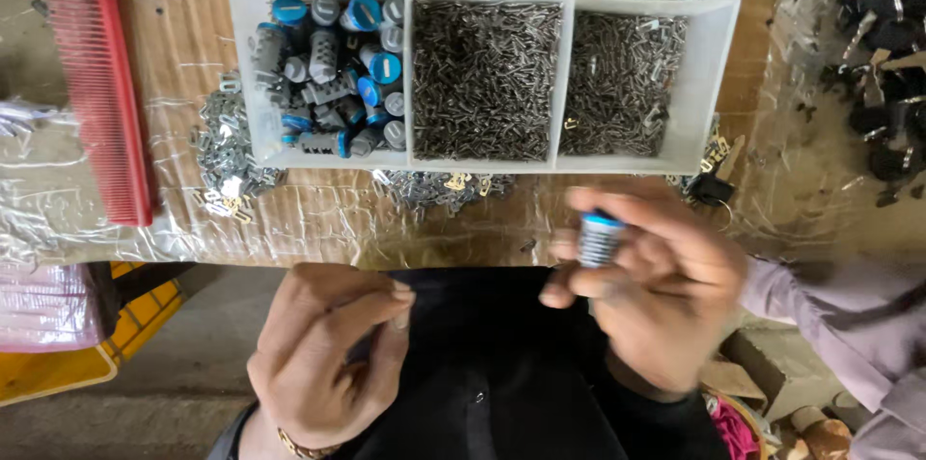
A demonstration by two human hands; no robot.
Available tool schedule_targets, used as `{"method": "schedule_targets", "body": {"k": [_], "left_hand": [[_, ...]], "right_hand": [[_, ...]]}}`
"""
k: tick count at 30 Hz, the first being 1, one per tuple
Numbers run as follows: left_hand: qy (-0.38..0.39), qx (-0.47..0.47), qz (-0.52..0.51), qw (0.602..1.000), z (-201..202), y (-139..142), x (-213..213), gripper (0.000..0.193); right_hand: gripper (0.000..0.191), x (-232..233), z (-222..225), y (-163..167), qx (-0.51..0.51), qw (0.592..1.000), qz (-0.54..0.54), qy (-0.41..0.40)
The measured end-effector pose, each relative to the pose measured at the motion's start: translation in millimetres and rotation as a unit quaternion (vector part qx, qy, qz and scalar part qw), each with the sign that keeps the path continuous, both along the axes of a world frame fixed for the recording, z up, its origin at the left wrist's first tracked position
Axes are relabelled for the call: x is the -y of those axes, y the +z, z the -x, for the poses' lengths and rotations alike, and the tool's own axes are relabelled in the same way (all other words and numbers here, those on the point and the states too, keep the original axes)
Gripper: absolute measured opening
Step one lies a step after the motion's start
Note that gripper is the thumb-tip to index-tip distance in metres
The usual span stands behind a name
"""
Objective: The person picks small metal pins from a compartment tray and inserts them one at a time into a blue-capped plastic connector body held in the other hand, pressing each pin into place, then sets the assembled connector aside and starts the next one. A coworker across the table handles similar parts.
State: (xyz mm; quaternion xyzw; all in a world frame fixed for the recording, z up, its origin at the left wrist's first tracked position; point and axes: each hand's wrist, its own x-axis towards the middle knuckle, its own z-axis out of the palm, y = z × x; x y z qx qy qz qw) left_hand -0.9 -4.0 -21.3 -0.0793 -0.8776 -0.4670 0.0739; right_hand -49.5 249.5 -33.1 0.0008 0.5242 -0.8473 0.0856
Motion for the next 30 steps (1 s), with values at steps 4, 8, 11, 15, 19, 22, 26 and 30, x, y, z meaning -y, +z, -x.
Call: {"method": "schedule_targets", "body": {"k": [4,8,11,15,19,22,26,30], "left_hand": [[-0.065,-0.026,0.071,0.995,9.8,5.2,-17.0,0.026],[-0.113,-0.143,0.155,0.971,36.5,-0.1,-42.2,0.034],[-0.126,-0.156,0.159,0.967,39.6,-11.7,-41.8,0.032],[-0.096,-0.135,0.157,0.974,16.0,-17.1,-14.7,0.029],[0.023,-0.086,0.256,0.963,-0.6,-8.6,9.0,0.022],[0.064,0.029,0.154,0.986,-6.0,2.1,21.6,0.020],[0.028,-0.018,0.216,0.976,-9.2,-0.6,34.9,0.021],[0.053,-0.031,0.257,0.964,-15.0,-2.0,47.0,0.022]], "right_hand": [[0.048,-34.1,-22.9,0.2,0.017,0.999,0.037,-0.028],[0.043,-41.3,-79.4,-20.6,0.044,0.993,0.007,-0.106],[0.043,-38.1,-98.7,-27.4,0.055,0.994,-0.012,-0.090],[0.047,-21.6,-85.9,-24.4,0.059,0.997,-0.009,-0.043],[0.047,1.8,-68.7,-20.2,0.065,0.997,0.033,0.025],[0.048,14.6,-61.3,-19.5,0.062,0.995,0.044,0.059],[0.046,28.3,-55.6,-19.0,0.062,0.995,0.043,0.069],[0.047,33.4,-51.7,-15.9,0.062,0.994,0.039,0.079]]}}
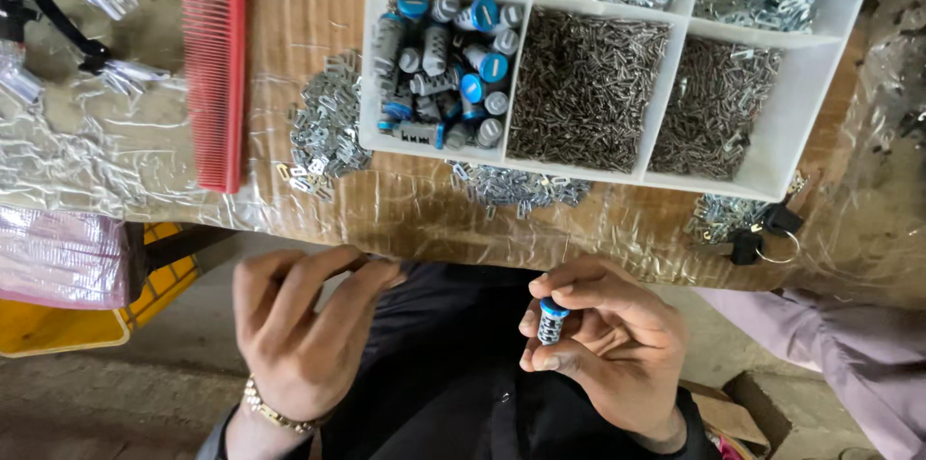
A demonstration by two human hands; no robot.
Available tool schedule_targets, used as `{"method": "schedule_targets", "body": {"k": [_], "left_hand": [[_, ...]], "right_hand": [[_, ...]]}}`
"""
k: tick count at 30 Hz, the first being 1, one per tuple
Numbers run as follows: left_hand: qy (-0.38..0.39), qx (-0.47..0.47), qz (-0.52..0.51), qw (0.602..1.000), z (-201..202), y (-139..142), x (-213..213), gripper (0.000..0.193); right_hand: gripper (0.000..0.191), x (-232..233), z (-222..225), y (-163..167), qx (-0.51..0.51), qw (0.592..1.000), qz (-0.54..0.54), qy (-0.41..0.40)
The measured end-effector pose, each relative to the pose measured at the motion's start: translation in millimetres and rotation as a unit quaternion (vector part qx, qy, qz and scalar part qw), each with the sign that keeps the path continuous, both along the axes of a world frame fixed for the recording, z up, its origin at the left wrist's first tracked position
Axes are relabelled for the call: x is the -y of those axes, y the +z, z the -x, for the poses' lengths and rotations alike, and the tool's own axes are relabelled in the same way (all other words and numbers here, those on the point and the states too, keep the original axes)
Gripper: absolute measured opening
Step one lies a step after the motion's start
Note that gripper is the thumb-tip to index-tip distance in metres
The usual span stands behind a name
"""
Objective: The person picks small metal pins from a compartment tray and inserts them one at a time into a blue-capped plastic connector body held in the other hand, pressing each pin into place, then sets the assembled connector aside and starts the next one. A coworker across the table handles similar parts.
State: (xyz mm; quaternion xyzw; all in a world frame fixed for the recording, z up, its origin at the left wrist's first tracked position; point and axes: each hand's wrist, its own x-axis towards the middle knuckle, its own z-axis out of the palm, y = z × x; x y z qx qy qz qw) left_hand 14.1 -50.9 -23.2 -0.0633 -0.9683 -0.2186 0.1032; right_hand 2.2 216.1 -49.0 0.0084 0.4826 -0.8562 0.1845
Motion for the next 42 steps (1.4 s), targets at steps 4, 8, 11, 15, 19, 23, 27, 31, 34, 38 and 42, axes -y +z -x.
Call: {"method": "schedule_targets", "body": {"k": [4,8,11,15,19,23,27,31,34,38,42], "left_hand": [[0.009,0.005,0.018,1.000,2.7,12.3,5.8,0.028],[0.006,0.050,-0.086,0.995,11.7,19.5,-4.2,0.022],[-0.048,0.054,-0.218,0.973,15.3,14.1,-24.2,0.021],[-0.118,0.026,-0.332,0.935,21.9,3.8,-59.6,0.022],[-0.125,0.040,-0.369,0.920,41.2,5.1,-84.3,0.022],[-0.243,-0.034,-0.234,0.941,56.0,13.4,-73.2,0.026],[-0.257,0.120,-0.330,0.900,41.9,17.3,-41.8,0.026],[-0.037,0.450,-0.542,0.709,17.5,10.9,-34.2,0.038],[-0.118,0.153,-0.407,0.893,13.3,8.5,-44.5,0.035],[-0.128,0.002,-0.082,0.988,34.8,2.9,-56.1,0.053],[-0.132,-0.012,-0.052,0.990,47.1,1.4,-47.7,0.046]], "right_hand": [[0.046,-0.7,1.3,-0.5,-0.002,1.000,-0.006,-0.005],[0.045,-2.7,0.8,-2.9,0.004,1.000,-0.003,-0.006],[0.045,-4.5,0.5,-4.4,0.003,1.000,0.001,-0.006],[0.044,-12.2,-1.8,-4.9,0.011,0.999,-0.033,-0.003],[0.038,-24.1,-9.1,-3.1,0.002,0.995,-0.095,-0.023],[0.035,-24.6,-17.3,-1.4,0.008,0.989,-0.146,-0.033],[0.032,-16.0,-14.1,-7.3,-0.056,0.990,-0.111,0.062],[0.030,-9.2,-6.1,-18.0,-0.078,0.985,-0.010,0.156],[0.035,-5.7,-9.7,-19.6,-0.011,0.998,0.008,0.063],[0.039,-11.4,-19.1,-11.1,0.030,0.997,-0.043,-0.056],[0.041,-19.6,-21.5,-8.7,-0.020,0.996,-0.038,-0.079]]}}
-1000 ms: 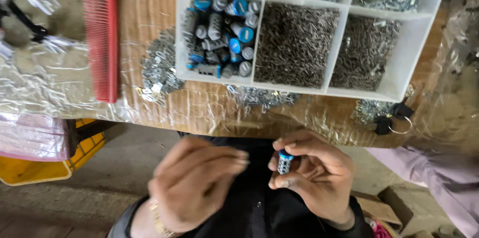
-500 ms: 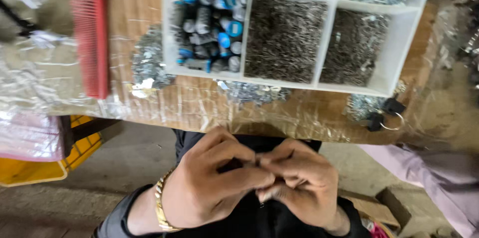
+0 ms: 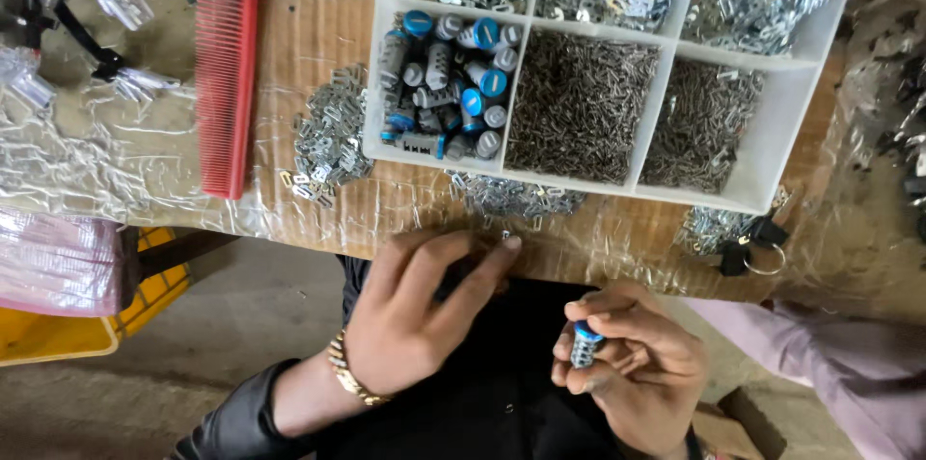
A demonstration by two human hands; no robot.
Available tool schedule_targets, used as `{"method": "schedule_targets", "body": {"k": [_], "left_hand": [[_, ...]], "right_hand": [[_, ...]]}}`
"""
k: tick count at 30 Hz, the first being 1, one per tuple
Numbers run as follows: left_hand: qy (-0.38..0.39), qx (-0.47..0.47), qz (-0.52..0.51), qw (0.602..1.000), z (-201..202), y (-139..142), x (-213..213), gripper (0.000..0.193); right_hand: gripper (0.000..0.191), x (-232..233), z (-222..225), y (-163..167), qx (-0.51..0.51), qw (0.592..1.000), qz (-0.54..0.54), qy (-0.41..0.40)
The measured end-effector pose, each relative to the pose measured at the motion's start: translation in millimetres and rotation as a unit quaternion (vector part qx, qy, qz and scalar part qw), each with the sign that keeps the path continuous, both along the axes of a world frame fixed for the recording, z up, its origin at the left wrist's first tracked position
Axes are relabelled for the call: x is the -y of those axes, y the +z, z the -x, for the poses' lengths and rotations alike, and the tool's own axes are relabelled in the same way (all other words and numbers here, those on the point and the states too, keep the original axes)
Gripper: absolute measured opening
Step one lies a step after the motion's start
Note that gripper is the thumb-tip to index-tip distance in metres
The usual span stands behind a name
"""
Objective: The person picks small metal pins from a compartment tray and inserts them one at a time into a blue-capped plastic connector body held in the other hand, pressing each pin into place, then sets the assembled connector aside and starts the next one. A coworker across the table handles similar parts.
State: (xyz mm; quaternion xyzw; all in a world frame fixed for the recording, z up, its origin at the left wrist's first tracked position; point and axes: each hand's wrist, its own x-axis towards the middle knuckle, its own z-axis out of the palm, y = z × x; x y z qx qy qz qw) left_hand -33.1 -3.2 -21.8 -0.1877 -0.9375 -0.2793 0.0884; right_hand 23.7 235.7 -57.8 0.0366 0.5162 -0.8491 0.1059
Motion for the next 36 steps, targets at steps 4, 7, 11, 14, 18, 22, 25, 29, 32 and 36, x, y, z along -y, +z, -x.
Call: {"method": "schedule_targets", "body": {"k": [4,7,11,14,18,22,25,29,32,36], "left_hand": [[-0.005,0.012,-0.051,0.999,-13.7,0.2,9.7,0.037],[0.005,0.009,0.036,0.999,-20.7,-6.5,7.9,0.041],[-0.050,-0.062,-0.005,0.997,-15.4,-15.9,18.2,0.032],[-0.030,-0.034,-0.086,0.995,-16.2,-15.0,22.8,0.027],[0.069,0.093,-0.247,0.962,-34.7,-0.1,4.2,0.027],[-0.011,0.125,-0.343,0.931,-31.7,3.9,-14.1,0.027],[-0.069,0.051,-0.285,0.955,-14.9,2.4,-9.6,0.028],[-0.090,0.026,-0.245,0.965,-13.2,5.8,1.8,0.031],[-0.055,0.066,-0.288,0.954,-19.5,7.6,-2.2,0.027],[-0.078,0.025,-0.231,0.970,-16.1,9.7,-6.6,0.025]], "right_hand": [[0.041,-1.5,2.1,-5.9,0.006,1.000,0.023,-0.001],[0.041,-1.4,3.2,-5.8,0.012,1.000,0.019,0.021],[0.039,-3.0,6.3,2.4,0.014,0.998,0.036,0.040],[0.042,1.3,10.4,3.3,0.018,0.999,0.037,0.031],[0.043,7.0,13.0,4.0,0.032,0.998,0.020,0.056],[0.039,13.3,12.9,4.7,0.013,0.993,-0.063,0.095],[0.037,16.2,13.6,5.2,0.008,0.993,-0.081,0.082],[0.035,23.2,5.9,3.5,0.055,0.996,-0.009,0.064],[0.038,23.6,8.7,-4.1,0.035,0.995,-0.015,0.089],[0.039,17.1,8.6,-4.8,0.042,0.996,-0.009,0.081]]}}
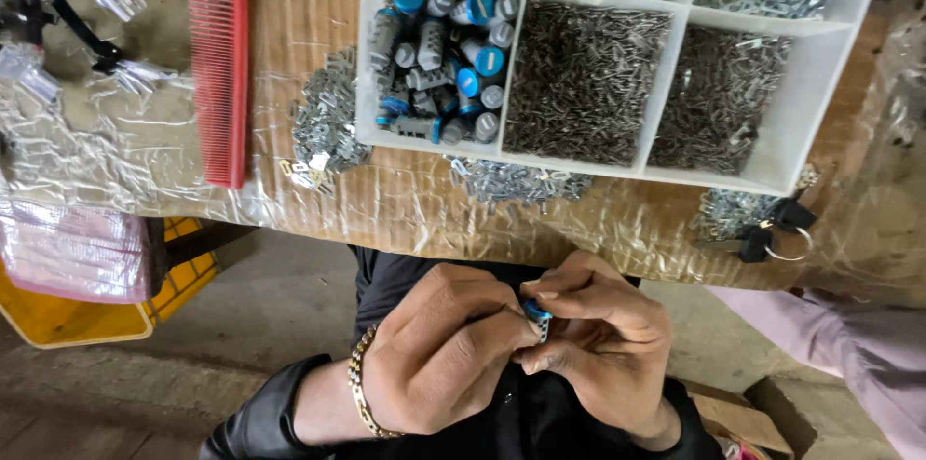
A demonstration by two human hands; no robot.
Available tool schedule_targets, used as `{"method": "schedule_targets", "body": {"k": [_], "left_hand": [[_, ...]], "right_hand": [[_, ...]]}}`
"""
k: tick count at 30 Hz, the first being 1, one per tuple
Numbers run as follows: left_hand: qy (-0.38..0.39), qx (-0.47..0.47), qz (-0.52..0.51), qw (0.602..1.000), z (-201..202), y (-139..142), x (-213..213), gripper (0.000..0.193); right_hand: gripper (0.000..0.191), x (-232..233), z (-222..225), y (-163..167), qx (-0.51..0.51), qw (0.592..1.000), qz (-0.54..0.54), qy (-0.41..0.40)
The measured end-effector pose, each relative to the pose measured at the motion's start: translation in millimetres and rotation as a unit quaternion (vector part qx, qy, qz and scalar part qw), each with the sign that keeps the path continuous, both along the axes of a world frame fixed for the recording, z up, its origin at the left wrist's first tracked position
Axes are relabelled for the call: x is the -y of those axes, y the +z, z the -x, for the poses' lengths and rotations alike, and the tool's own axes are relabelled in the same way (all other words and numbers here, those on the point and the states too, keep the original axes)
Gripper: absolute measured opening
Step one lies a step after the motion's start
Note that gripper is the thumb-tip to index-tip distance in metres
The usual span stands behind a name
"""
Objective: The person picks small metal pins from a compartment tray and inserts them one at a time into a blue-capped plastic connector body held in the other hand, pressing each pin into place, then sets the assembled connector aside and starts the next one. A coworker across the table handles similar parts.
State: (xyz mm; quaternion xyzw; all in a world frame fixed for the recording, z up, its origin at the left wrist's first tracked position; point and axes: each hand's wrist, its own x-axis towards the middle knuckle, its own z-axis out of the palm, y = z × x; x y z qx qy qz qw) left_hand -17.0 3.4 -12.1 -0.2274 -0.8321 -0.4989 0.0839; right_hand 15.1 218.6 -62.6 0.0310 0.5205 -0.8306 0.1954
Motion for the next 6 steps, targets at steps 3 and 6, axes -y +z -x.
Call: {"method": "schedule_targets", "body": {"k": [3,6], "left_hand": [[-0.045,-0.028,0.076,0.996,2.8,8.5,0.2,0.028],[-0.096,0.005,0.094,0.991,10.1,19.8,1.2,0.032]], "right_hand": [[0.038,-9.7,-6.1,-0.5,-0.008,1.000,-0.008,-0.008],[0.037,-16.9,-11.4,-2.6,-0.011,1.000,-0.008,0.008]]}}
